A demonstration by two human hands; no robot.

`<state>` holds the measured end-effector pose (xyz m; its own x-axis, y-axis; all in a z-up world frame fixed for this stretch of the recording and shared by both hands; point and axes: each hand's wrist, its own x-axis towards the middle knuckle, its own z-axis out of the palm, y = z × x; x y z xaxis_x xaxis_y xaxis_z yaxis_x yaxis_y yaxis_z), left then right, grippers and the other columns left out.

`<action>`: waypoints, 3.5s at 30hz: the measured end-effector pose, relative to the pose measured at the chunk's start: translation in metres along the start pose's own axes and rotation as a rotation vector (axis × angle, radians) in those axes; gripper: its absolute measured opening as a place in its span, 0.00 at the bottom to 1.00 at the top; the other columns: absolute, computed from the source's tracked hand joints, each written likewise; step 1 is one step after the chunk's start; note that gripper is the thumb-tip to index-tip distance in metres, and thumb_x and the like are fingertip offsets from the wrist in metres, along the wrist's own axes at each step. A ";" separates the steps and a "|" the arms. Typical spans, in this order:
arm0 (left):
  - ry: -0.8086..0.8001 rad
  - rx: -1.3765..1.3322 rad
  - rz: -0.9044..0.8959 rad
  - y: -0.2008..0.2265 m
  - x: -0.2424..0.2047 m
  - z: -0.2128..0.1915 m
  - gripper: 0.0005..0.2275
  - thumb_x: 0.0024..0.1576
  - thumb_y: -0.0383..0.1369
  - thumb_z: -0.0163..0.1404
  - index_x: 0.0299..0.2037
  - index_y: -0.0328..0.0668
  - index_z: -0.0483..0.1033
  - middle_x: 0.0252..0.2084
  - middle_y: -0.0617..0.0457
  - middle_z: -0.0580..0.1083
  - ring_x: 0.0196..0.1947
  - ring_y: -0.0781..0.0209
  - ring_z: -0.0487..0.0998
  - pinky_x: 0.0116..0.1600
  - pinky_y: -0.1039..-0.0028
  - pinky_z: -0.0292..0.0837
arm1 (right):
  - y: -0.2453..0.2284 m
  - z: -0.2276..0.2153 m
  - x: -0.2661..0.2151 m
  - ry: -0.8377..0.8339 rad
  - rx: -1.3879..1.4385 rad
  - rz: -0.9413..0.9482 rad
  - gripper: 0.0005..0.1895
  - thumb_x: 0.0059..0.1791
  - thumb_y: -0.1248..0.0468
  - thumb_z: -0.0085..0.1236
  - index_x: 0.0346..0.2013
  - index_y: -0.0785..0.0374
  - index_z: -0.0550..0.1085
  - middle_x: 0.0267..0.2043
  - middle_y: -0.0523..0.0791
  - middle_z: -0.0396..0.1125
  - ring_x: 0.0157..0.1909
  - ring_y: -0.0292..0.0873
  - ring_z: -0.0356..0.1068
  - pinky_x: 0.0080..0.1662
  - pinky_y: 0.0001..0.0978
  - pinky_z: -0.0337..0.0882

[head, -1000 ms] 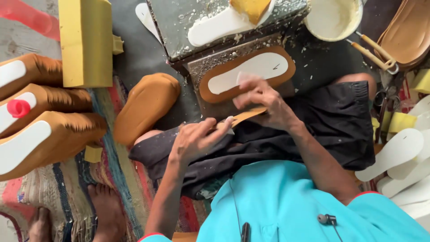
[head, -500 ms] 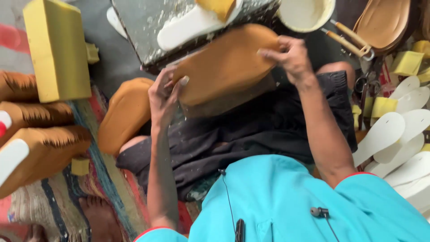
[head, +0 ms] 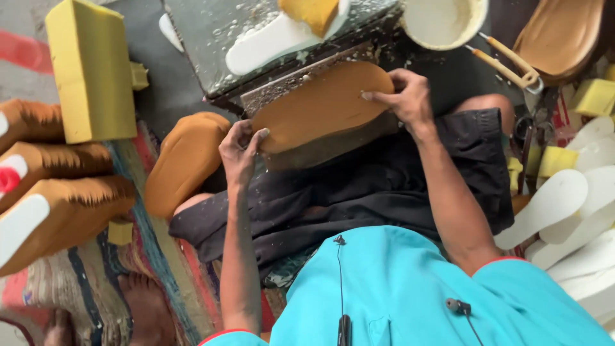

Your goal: The person sits on the floor of a sandal workshop and applies glue with a yellow sponge to white insole pieces, smoothing the glue over the surface. They press and align each glued insole onto a brown sandal sole, then stack the finished insoles in a pile beside them.

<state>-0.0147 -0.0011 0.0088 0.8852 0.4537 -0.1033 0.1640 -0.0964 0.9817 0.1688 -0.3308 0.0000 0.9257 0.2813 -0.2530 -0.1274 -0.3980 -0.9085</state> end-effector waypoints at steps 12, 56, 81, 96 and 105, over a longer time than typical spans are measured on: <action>0.100 0.746 0.817 0.122 0.070 -0.005 0.17 0.51 0.29 0.68 0.48 0.35 0.79 0.48 0.41 0.72 0.52 0.43 0.69 0.57 0.58 0.68 | -0.183 0.026 0.012 0.503 -0.422 -1.107 0.21 0.38 0.63 0.79 0.35 0.69 0.75 0.42 0.55 0.71 0.45 0.57 0.72 0.45 0.47 0.73; -0.200 0.970 0.803 0.129 0.104 -0.009 0.16 0.47 0.45 0.65 0.38 0.42 0.84 0.42 0.54 0.76 0.54 0.49 0.66 0.55 0.57 0.58 | 0.015 0.083 0.165 0.741 -0.557 -0.945 0.18 0.54 0.70 0.56 0.58 0.51 0.75 0.45 0.50 0.67 0.38 0.47 0.70 0.34 0.28 0.69; -0.622 1.273 1.171 0.114 0.302 0.175 0.42 0.32 0.41 0.68 0.65 0.53 0.72 0.73 0.45 0.58 0.73 0.39 0.53 0.72 0.42 0.46 | -0.145 0.186 0.004 0.091 -0.178 -0.908 0.21 0.44 0.57 0.68 0.42 0.70 0.75 0.45 0.53 0.67 0.53 0.59 0.64 0.51 0.57 0.60; -0.224 1.136 0.783 0.113 0.119 -0.033 0.21 0.41 0.41 0.70 0.46 0.54 0.84 0.64 0.47 0.60 0.68 0.41 0.54 0.67 0.50 0.49 | -0.146 0.111 0.020 0.272 -0.708 -0.987 0.25 0.43 0.69 0.58 0.55 0.53 0.79 0.56 0.53 0.68 0.56 0.54 0.66 0.56 0.49 0.55; -0.473 1.371 0.915 0.142 0.155 -0.018 0.14 0.35 0.40 0.68 0.33 0.58 0.86 0.67 0.57 0.62 0.67 0.48 0.55 0.67 0.58 0.53 | -0.085 -0.037 0.065 0.406 -0.414 -0.704 0.22 0.49 0.65 0.68 0.58 0.58 0.80 0.50 0.52 0.72 0.51 0.54 0.71 0.55 0.41 0.71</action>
<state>0.1383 0.0715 0.1346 0.8965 -0.4341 0.0890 -0.4286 -0.9004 -0.0745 0.2527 -0.3108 0.0734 0.8055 0.2803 0.5222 0.5799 -0.5547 -0.5967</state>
